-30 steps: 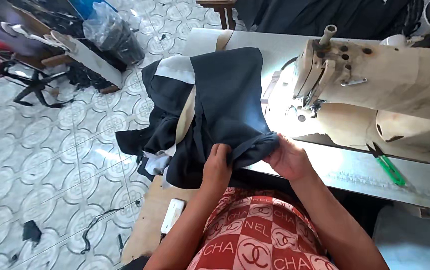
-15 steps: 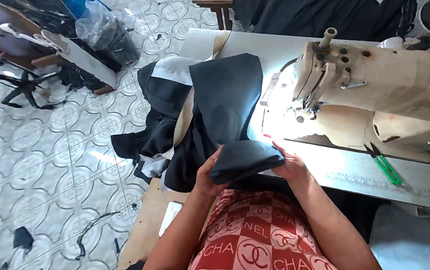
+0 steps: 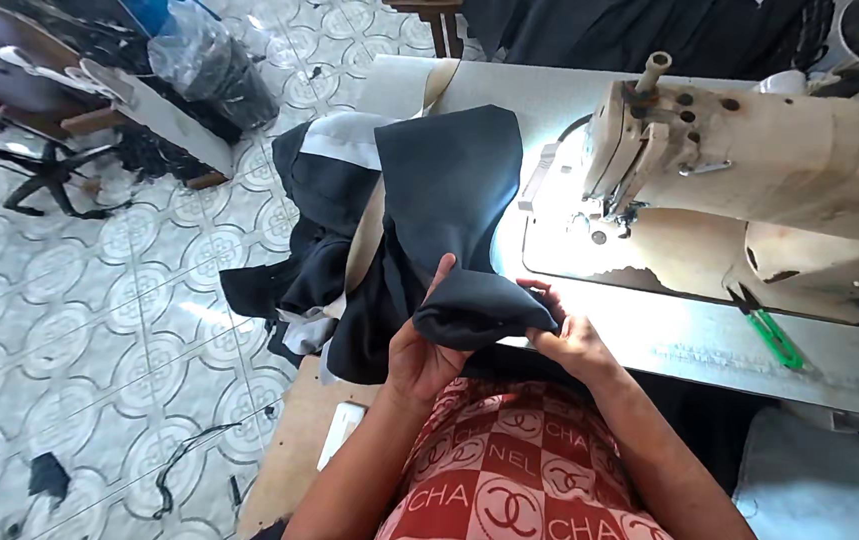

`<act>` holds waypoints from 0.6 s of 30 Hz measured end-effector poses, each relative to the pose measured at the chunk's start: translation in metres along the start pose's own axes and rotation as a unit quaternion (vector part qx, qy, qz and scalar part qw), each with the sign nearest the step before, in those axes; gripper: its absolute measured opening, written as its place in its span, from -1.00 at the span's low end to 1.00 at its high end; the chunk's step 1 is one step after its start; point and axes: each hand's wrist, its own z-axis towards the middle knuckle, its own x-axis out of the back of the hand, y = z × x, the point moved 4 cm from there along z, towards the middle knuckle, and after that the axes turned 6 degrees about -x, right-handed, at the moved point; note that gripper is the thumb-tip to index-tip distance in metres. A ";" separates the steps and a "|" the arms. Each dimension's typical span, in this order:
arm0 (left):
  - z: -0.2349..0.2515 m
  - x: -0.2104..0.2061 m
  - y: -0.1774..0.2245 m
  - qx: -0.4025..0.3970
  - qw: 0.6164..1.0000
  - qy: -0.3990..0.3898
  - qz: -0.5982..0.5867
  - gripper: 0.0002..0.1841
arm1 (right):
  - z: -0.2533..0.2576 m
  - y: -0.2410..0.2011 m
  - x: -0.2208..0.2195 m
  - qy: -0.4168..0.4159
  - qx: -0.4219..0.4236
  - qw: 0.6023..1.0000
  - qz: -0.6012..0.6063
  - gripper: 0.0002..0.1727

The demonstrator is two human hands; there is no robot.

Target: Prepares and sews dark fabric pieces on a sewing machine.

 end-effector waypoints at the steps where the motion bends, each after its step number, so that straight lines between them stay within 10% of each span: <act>1: -0.001 0.000 0.001 -0.001 1.000 0.004 -0.002 -0.36 | 0.000 0.001 0.001 -0.002 -0.001 1.000 0.011 -0.33; 8: -0.008 0.003 0.002 0.035 0.999 -0.002 0.036 -0.42 | 0.002 0.008 0.004 0.123 -0.043 0.987 0.097 -0.60; 13: -0.008 0.000 0.005 0.038 0.994 0.008 0.097 -0.44 | -0.003 0.005 0.001 0.159 0.024 0.961 -0.227 -0.53; 18: -0.019 -0.004 0.017 0.078 0.914 0.042 0.396 -0.10 | -0.008 -0.013 0.021 0.277 0.065 0.953 -0.100 -0.59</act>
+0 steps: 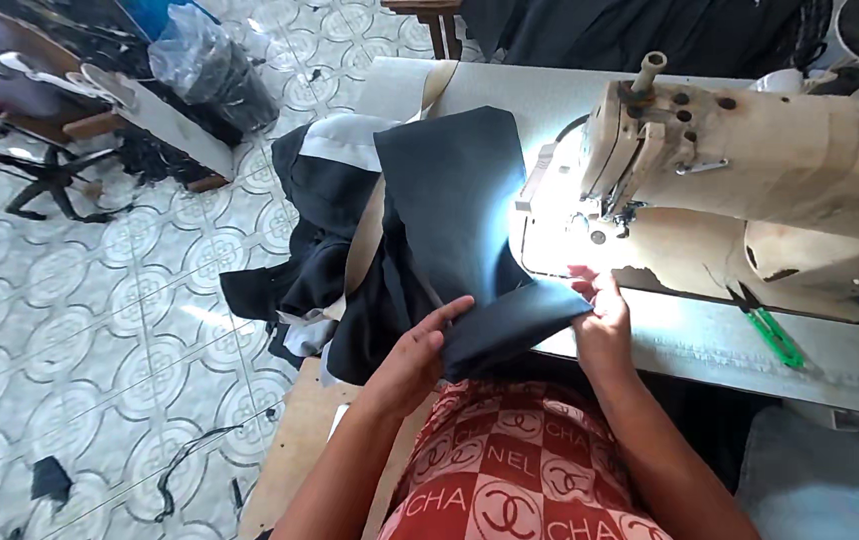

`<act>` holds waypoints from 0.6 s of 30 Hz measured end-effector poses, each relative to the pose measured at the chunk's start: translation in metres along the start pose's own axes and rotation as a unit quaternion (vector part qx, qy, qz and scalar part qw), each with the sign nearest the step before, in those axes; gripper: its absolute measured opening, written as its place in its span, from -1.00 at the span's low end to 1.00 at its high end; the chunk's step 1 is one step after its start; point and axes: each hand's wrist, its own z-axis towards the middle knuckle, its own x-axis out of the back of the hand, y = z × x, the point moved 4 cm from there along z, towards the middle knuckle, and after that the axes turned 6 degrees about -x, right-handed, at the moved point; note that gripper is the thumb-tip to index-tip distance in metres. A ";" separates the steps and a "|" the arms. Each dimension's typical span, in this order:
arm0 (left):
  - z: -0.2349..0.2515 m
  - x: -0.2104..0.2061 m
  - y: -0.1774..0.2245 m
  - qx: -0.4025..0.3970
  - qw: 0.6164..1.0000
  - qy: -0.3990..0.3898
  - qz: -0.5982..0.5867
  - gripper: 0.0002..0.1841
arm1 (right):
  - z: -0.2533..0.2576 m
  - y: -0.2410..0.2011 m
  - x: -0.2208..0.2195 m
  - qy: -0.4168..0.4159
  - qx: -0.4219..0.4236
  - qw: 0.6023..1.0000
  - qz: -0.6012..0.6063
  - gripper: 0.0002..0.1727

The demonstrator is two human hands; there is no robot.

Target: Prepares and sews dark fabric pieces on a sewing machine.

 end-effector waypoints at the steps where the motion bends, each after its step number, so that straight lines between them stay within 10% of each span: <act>1: -0.002 0.001 0.002 -0.010 0.998 0.002 0.062 0.06 | -0.001 -0.004 0.001 0.005 -0.007 1.000 0.006 -0.55; 5: -0.010 -0.004 0.010 -0.057 0.957 0.022 0.282 0.27 | -0.007 -0.008 -0.004 -0.003 -0.009 1.000 0.009 -0.55; 10: -0.010 -0.010 0.007 -0.112 0.894 0.108 0.420 -0.25 | -0.013 -0.006 -0.004 -0.018 0.010 1.000 -0.008 -0.60; 15: -0.009 -0.009 0.000 -0.099 0.901 0.178 0.384 -0.33 | -0.021 -0.001 0.003 0.003 0.046 0.997 -0.069 -0.67; 18: -0.012 -0.011 0.001 -0.122 0.816 0.185 0.533 -0.42 | -0.024 0.001 0.004 0.023 0.060 0.992 -0.108 -0.68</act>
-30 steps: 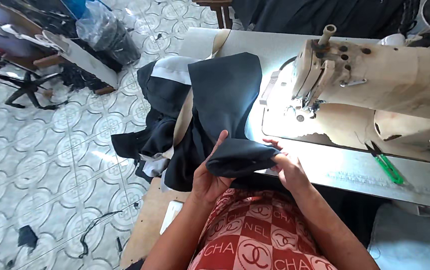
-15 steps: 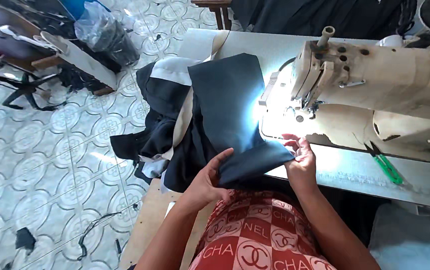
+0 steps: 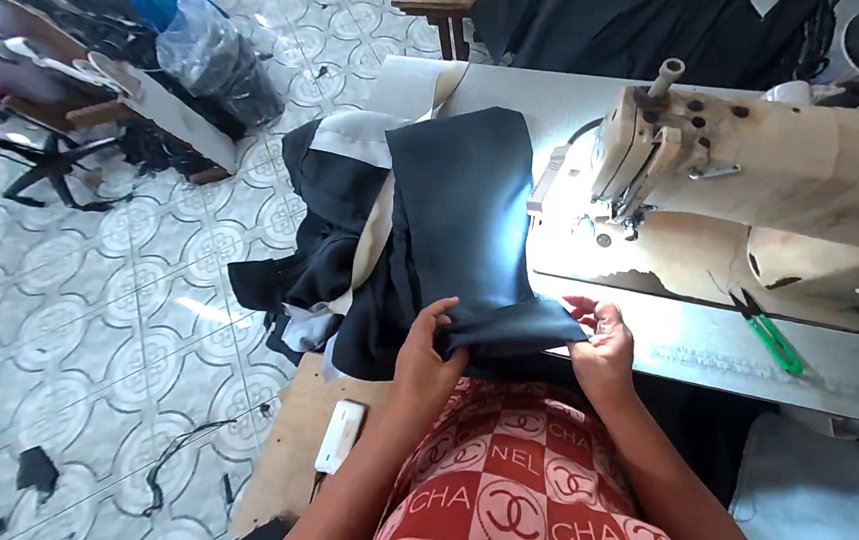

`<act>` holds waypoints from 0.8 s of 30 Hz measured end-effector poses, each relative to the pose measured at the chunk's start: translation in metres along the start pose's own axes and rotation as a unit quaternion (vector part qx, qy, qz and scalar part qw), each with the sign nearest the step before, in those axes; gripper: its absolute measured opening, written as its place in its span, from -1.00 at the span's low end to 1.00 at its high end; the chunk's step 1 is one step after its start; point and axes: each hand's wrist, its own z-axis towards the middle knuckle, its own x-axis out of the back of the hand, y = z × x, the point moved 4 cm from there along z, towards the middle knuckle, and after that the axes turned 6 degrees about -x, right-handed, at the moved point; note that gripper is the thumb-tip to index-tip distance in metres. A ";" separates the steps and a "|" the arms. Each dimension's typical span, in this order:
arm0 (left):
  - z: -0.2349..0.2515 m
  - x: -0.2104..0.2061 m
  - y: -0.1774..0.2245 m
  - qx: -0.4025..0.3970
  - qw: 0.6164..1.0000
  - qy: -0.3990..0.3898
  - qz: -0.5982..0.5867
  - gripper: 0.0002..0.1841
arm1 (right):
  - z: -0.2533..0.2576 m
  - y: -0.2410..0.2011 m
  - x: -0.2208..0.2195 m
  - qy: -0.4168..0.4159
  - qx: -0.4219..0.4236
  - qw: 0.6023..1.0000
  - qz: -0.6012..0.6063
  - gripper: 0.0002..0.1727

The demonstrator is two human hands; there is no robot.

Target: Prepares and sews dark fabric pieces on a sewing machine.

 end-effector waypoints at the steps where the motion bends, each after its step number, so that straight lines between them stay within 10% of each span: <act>1: -0.001 0.002 0.002 -0.036 0.997 0.017 0.072 -0.46 | 0.000 0.000 0.000 0.004 0.004 1.000 -0.008 -0.68; 8: -0.006 0.003 0.010 -0.206 0.950 0.131 0.196 -0.85 | -0.004 -0.010 -0.003 0.004 0.028 0.997 -0.076 -0.71; 24: -0.002 -0.017 0.029 -0.299 0.933 -0.067 0.187 -0.65 | -0.002 -0.004 0.002 0.080 0.105 0.964 -0.230 -0.78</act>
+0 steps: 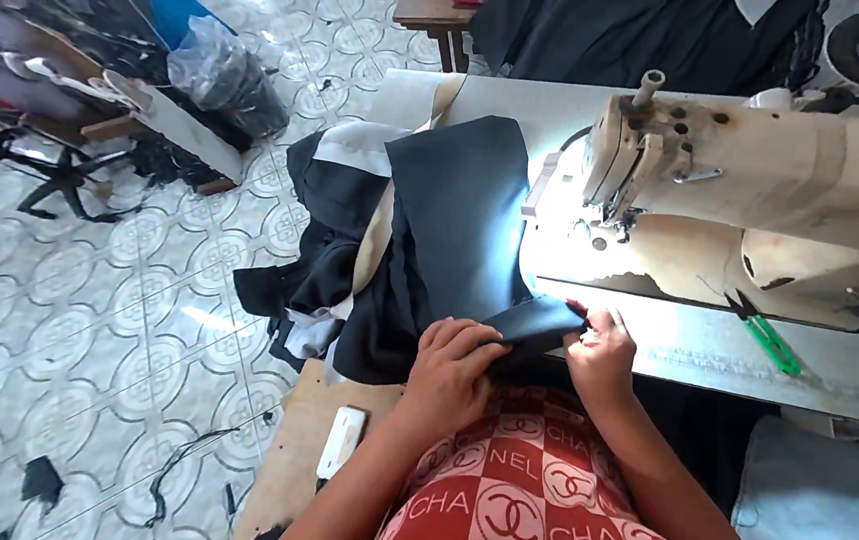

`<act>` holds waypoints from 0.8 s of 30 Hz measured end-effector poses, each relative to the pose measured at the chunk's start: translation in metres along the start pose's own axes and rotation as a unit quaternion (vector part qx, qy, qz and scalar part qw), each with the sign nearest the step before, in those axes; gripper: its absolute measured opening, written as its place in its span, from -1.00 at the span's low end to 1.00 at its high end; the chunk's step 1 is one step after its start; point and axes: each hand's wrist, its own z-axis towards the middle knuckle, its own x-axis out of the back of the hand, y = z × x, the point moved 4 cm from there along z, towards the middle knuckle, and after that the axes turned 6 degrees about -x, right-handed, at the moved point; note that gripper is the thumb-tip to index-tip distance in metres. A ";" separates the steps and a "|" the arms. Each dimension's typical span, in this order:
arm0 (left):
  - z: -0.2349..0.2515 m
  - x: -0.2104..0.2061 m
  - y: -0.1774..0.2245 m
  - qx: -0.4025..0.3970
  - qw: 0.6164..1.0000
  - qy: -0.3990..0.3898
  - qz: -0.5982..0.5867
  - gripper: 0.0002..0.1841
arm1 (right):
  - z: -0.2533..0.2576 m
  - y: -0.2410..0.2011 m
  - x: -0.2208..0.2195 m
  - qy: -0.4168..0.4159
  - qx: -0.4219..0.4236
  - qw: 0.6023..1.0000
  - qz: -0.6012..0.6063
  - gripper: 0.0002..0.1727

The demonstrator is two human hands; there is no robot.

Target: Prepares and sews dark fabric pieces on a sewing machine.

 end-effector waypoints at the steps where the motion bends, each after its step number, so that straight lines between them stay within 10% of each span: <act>1: 0.003 0.002 0.001 0.008 1.000 -0.018 0.004 -0.70 | 0.000 0.001 0.000 -0.001 0.000 1.000 -0.005 -0.78; 14: 0.069 0.019 0.000 0.032 0.996 -0.060 0.060 -0.78 | -0.021 -0.058 0.025 -0.152 0.221 0.963 0.023 -0.65; 24: 0.099 0.081 -0.027 -0.064 0.984 -0.049 0.161 -0.73 | -0.031 -0.045 0.025 -0.050 0.316 0.939 -0.125 -0.62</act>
